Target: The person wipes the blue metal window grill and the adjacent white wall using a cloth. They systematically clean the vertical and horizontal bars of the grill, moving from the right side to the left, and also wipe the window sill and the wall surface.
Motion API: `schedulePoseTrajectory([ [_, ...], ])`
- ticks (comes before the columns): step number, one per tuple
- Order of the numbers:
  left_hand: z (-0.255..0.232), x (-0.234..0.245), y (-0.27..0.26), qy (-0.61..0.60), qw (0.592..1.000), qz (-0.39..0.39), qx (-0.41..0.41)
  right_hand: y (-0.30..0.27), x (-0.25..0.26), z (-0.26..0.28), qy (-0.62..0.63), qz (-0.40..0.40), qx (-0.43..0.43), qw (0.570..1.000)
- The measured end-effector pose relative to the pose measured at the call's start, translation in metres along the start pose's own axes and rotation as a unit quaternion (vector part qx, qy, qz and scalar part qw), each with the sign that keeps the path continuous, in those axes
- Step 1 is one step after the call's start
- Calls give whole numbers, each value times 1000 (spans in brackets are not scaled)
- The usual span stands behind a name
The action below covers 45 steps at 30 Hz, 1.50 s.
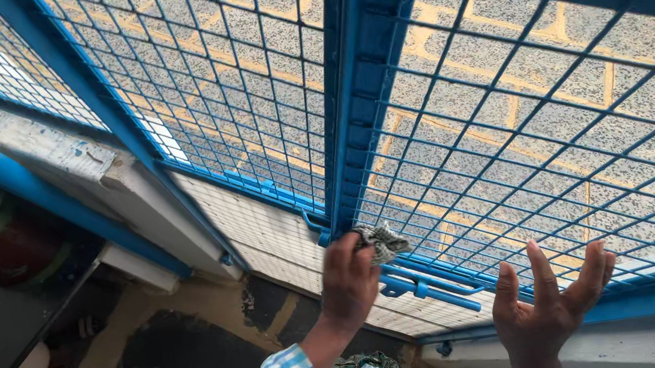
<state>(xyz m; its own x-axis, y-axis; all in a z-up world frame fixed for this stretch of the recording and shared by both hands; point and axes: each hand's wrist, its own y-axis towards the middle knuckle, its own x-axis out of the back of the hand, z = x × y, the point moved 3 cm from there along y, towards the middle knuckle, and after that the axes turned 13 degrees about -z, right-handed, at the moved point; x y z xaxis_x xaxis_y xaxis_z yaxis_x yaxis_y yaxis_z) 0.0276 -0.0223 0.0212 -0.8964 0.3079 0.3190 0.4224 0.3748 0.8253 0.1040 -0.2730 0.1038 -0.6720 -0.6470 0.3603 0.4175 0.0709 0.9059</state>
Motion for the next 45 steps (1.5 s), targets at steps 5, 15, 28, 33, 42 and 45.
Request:
schedulePoseTrajectory([
  [5, -30, -14, -29, -154, 973, 140, -100, -7, -1, 13, 61, -12, -28, 998],
  [15, 71, 61, -21, -56, 988, -120, 77, -7, -29, 54, 30, -73, 35, 996],
  [28, 111, 10, 38, -204, 963, -4, 174, 35, -77, 102, -104, -88, 35, 990],
  [33, 140, 43, 69, -255, 959, 68, 98, 36, -83, 103, -158, -123, 48, 979],
  [42, 121, 48, 133, -261, 961, 50, -75, 35, -97, 105, -177, -165, 83, 967],
  [45, 124, 49, 130, -215, 960, 77, -161, 36, -99, 103, -187, -161, 83, 965],
])
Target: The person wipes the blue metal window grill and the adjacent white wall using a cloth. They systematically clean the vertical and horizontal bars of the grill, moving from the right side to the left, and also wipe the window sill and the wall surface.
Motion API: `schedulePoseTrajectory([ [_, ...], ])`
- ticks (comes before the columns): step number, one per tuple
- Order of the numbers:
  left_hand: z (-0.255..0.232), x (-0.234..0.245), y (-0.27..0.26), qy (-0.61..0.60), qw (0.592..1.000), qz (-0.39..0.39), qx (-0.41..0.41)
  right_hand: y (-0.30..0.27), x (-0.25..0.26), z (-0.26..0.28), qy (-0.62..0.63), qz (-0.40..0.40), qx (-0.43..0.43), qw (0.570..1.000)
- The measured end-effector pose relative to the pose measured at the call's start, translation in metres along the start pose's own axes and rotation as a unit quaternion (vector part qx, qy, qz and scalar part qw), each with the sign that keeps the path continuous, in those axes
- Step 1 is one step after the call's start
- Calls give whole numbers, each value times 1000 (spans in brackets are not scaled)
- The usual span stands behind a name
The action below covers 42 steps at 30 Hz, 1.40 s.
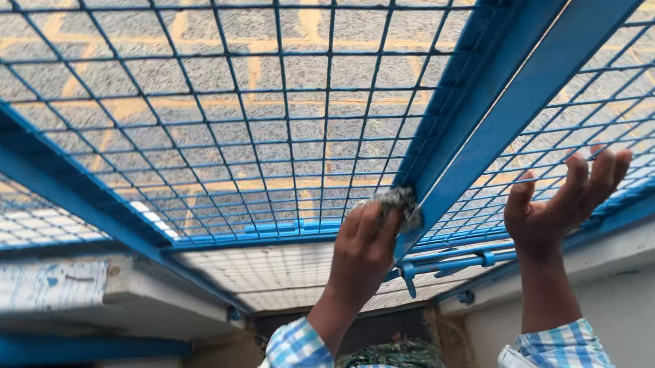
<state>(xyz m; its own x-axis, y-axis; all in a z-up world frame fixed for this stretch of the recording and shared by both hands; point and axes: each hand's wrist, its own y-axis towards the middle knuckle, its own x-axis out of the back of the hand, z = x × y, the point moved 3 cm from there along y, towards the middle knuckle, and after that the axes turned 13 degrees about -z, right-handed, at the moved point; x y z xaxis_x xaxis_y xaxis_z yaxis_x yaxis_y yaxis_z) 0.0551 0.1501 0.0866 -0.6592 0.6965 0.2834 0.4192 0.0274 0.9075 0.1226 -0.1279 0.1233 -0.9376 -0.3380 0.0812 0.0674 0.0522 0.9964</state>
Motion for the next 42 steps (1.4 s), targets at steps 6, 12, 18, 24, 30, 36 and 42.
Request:
schedulePoseTrajectory([
  [6, 20, 1, -46, 88, 983, 139, -81, -2, 0, 0, -5, -5, -5, 1000],
  [12, 38, 1, -72, 108, 980, 122, -114, -10, 2, -5, -3, 6, 2, 1000],
  [18, 104, 67, -95, 187, 968, 126, -109, -10, -3, -13, 3, 1, 19, 1000],
  [24, 157, 152, -111, 268, 961, 73, -6, -15, 2, -14, 22, 1, 12, 1000],
  [30, 182, 199, -122, 318, 905, -81, 271, -16, 1, -14, 9, 14, 23, 1000],
  [36, 184, 176, -122, 269, 874, -283, 287, -16, 0, -16, -7, 25, 23, 999],
  [42, 168, 117, -113, 232, 855, -310, 344, -14, -3, -11, 11, 5, 6, 1000],
])
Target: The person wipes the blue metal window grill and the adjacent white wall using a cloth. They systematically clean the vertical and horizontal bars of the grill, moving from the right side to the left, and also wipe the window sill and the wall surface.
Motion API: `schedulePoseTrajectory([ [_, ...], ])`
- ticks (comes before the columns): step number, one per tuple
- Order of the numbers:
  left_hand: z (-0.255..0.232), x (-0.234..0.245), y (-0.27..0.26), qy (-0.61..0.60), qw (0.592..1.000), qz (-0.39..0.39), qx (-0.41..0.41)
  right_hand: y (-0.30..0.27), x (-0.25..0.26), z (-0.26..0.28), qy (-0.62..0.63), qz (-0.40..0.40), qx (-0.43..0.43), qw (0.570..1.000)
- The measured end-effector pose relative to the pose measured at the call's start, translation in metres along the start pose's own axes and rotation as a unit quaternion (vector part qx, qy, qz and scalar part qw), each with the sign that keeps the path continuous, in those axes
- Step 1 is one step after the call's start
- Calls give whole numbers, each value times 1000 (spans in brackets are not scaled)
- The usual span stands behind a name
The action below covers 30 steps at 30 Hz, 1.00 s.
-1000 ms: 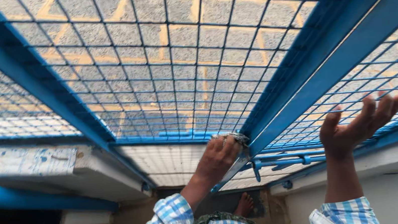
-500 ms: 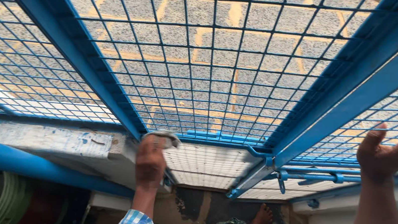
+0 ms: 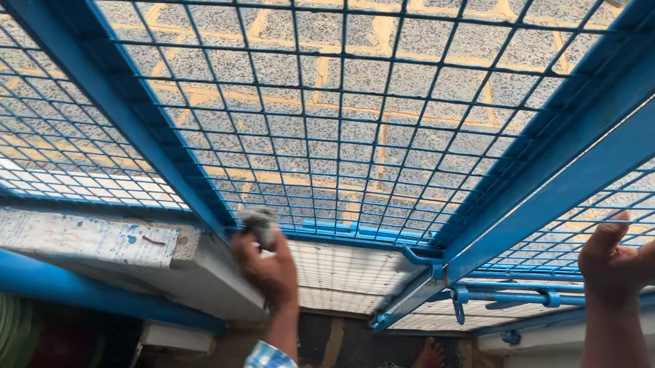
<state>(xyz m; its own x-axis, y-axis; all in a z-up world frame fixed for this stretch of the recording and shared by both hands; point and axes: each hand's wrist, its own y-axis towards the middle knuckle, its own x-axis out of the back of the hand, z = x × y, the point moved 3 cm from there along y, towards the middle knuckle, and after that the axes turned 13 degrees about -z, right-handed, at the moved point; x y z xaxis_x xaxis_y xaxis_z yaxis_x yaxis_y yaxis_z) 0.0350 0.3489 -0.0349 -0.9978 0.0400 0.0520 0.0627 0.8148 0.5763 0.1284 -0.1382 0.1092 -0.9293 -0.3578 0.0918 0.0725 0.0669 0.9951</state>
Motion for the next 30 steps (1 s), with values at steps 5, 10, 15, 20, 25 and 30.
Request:
schedulePoseTrajectory([
  [5, -43, -6, -56, -49, 993, 72, -77, -3, -6, -3, 10, -10, -8, 1000],
  [10, -90, -13, -104, -108, 969, 194, -108, -6, -9, 12, 10, -23, -78, 997],
  [15, -137, -12, -121, -168, 910, 310, -218, -11, -1, 87, 121, -82, -94, 985],
  [20, -168, -11, -108, -192, 872, 246, -377, 13, 8, 141, 197, 7, -2, 980],
  [25, -166, -20, -67, -149, 910, 157, -353, 48, -5, 143, 182, -20, -58, 981],
  [30, -163, -18, -73, -127, 912, 197, -338, 63, -4, 139, 116, -1, -47, 992],
])
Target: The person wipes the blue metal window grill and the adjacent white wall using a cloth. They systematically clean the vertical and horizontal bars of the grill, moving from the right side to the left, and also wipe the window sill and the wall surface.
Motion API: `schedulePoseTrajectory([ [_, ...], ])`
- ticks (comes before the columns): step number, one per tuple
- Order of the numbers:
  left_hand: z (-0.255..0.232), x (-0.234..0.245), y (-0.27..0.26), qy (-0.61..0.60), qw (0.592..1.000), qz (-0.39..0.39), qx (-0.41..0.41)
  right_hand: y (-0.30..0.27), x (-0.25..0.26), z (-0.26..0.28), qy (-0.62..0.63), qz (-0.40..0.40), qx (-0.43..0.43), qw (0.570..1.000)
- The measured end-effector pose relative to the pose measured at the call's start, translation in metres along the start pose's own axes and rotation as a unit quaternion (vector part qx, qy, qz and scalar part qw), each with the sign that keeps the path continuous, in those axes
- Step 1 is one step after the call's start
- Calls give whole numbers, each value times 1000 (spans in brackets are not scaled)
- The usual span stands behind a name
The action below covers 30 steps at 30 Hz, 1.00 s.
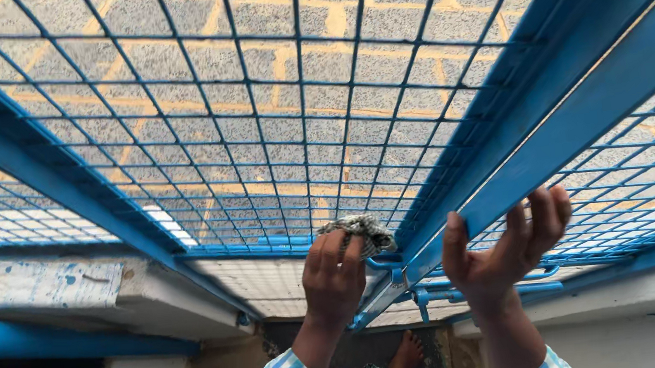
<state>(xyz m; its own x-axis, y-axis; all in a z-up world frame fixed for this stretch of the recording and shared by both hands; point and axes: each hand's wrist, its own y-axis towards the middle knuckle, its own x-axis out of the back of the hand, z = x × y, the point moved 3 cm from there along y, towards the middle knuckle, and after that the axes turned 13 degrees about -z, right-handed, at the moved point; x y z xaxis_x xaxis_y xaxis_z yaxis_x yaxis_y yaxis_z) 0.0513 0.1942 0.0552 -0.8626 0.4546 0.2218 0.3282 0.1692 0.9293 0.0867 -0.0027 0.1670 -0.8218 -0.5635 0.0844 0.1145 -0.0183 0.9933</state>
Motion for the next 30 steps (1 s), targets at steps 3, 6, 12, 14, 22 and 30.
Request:
schedulePoseTrajectory([
  [3, -3, -7, -15, -8, 1000, 17, 10, 9, 5, 1, 3, 3, 5, 1000],
  [6, -9, -20, -30, -2, 999, 36, -11, 17, 6, 7, 3, 11, 11, 1000],
  [12, -35, -35, -46, -34, 992, 114, -47, 26, 8, 7, 0, 51, 38, 998],
  [14, -35, -30, -36, -42, 993, 98, -57, 26, 9, 4, 0, 60, 43, 997],
  [22, -25, -5, 27, -45, 996, -3, -76, 18, 8, 0, 10, 35, 30, 999],
  [30, 61, 26, -8, 59, 996, -47, -46, 16, 9, -2, 8, 41, 40, 998],
])
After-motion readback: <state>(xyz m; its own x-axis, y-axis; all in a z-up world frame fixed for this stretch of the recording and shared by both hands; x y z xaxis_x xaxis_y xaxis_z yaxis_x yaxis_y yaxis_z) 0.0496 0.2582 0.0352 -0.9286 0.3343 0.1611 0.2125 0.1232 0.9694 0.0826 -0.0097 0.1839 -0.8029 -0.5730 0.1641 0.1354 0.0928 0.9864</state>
